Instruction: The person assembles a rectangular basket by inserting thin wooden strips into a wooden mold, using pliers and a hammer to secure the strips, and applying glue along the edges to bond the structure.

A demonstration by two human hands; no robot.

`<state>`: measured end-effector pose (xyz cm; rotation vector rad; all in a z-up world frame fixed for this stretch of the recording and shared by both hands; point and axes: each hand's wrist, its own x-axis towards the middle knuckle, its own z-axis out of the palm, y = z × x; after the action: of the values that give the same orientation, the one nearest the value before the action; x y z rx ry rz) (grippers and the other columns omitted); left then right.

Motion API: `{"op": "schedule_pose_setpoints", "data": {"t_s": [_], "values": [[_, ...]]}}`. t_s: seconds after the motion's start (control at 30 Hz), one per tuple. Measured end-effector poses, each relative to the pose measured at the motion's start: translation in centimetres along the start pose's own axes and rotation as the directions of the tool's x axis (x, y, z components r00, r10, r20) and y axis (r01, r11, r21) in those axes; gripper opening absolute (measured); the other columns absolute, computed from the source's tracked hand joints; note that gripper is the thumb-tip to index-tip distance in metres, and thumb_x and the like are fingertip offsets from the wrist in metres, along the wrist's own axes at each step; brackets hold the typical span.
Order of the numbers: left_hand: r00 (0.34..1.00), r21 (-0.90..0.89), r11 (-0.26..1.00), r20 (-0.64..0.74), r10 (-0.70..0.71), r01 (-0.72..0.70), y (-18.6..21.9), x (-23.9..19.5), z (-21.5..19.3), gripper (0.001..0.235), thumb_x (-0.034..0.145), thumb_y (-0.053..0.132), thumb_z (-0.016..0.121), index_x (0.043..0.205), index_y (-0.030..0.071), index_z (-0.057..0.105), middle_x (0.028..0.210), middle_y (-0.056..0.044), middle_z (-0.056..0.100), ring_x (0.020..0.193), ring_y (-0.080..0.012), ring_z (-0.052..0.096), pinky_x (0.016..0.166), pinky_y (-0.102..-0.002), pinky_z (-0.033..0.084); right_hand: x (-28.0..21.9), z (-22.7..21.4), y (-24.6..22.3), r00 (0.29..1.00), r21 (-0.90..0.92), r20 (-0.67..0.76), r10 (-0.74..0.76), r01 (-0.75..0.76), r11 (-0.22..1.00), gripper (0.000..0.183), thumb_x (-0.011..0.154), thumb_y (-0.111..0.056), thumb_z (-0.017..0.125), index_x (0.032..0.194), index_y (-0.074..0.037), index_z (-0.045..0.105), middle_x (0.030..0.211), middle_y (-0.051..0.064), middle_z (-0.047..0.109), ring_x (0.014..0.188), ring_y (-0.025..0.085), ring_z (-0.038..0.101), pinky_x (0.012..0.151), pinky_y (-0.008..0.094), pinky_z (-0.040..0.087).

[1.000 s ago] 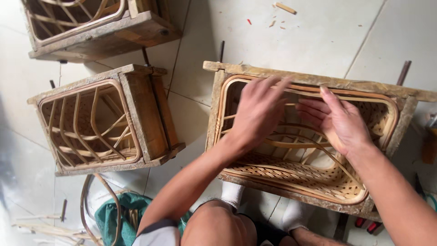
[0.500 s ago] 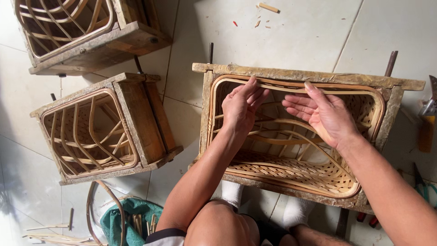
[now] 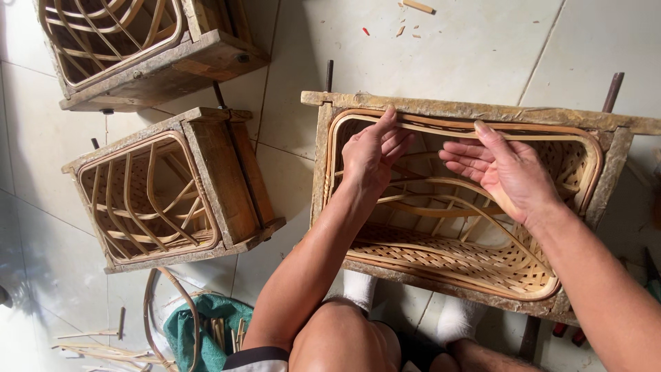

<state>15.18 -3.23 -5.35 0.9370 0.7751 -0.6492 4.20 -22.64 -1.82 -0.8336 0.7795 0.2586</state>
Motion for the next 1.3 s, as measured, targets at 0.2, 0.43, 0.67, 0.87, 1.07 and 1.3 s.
{"op": "schedule_pose_setpoints", "data": {"t_s": [0.2, 0.43, 0.67, 0.87, 1.07, 1.3], "values": [[0.994, 0.044, 0.996, -0.076, 0.079, -0.076, 0.2, -1.6, 0.3, 0.028, 0.088, 0.013, 0.079, 0.1, -0.003, 0.06, 0.093, -0.013, 0.071, 0.082, -0.0229, 0.074, 0.079, -0.04, 0.067, -0.2, -0.1, -0.1, 0.999, 0.088, 0.021, 0.035, -0.037, 0.995, 0.025, 0.105, -0.028, 0.057, 0.114, -0.004, 0.059, 0.121, 0.023, 0.07, 0.116, 0.033, 0.069, 0.104, 0.044, 0.056], [0.996, 0.018, 0.998, -0.058, 0.063, -0.062, 0.6, 0.0, 0.2, 0.021, 0.089, 0.002, 0.072, 0.105, -0.006, 0.06, 0.104, -0.016, 0.071, 0.089, -0.025, 0.073, 0.081, -0.04, 0.064, 0.2, -0.8, -0.1, 0.998, 0.096, 0.053, 0.033, -0.038, 0.995, 0.032, 0.104, -0.026, 0.056, 0.124, -0.001, 0.06, 0.128, 0.019, 0.067, 0.122, 0.03, 0.066, 0.106, 0.043, 0.052], [0.999, -0.04, 0.999, -0.047, -0.019, 0.017, 1.1, 0.8, -0.9, 0.017, 0.091, 0.0, 0.067, 0.107, -0.006, 0.067, 0.107, -0.016, 0.068, 0.088, -0.0235, 0.072, 0.083, -0.04, 0.062, 0.1, -0.3, -0.4, 0.997, 0.071, 0.06, 0.046, -0.051, 0.996, 0.031, 0.103, -0.027, 0.057, 0.12, -0.001, 0.059, 0.125, 0.02, 0.067, 0.12, 0.032, 0.067, 0.108, 0.044, 0.054], [0.994, 0.009, 0.995, 0.026, 0.103, -0.103, 0.5, 0.5, -1.6, 0.016, 0.091, 0.004, 0.073, 0.09, 0.004, 0.057, 0.097, -0.014, 0.071, 0.085, -0.0243, 0.074, 0.084, -0.041, 0.066, 0.7, -1.2, 0.2, 0.997, 0.039, 0.014, 0.077, -0.077, 0.996, 0.029, 0.103, -0.029, 0.057, 0.12, -0.005, 0.058, 0.126, 0.018, 0.065, 0.119, 0.032, 0.067, 0.104, 0.043, 0.05], [0.916, 0.542, 0.739, 0.271, 0.297, -0.4, -1.1, -5.3, 0.3, 0.031, 0.097, 0.021, 0.074, 0.116, -0.003, 0.072, 0.097, -0.01, 0.076, 0.087, -0.0189, 0.072, 0.08, -0.033, 0.062, 0.3, 0.1, -0.8, 0.998, -0.017, 0.046, 0.039, -0.039, 0.999, 0.034, 0.106, -0.031, 0.054, 0.126, -0.004, 0.056, 0.13, 0.018, 0.065, 0.117, 0.03, 0.067, 0.102, 0.042, 0.054], [0.584, 0.4, -0.758, 0.811, 0.029, -0.516, -1.9, 3.1, 7.7, 0.062, 0.102, 0.067, 0.04, 0.118, 0.017, 0.071, 0.09, -0.004, 0.071, 0.076, -0.015, 0.065, 0.068, -0.033, 0.055, 1.2, -0.4, -0.3, 0.999, -0.061, 0.007, 0.049, -0.049, 0.997, 0.034, 0.109, -0.029, 0.044, 0.136, -0.01, 0.053, 0.135, 0.013, 0.062, 0.117, 0.025, 0.068, 0.099, 0.047, 0.052]]}}
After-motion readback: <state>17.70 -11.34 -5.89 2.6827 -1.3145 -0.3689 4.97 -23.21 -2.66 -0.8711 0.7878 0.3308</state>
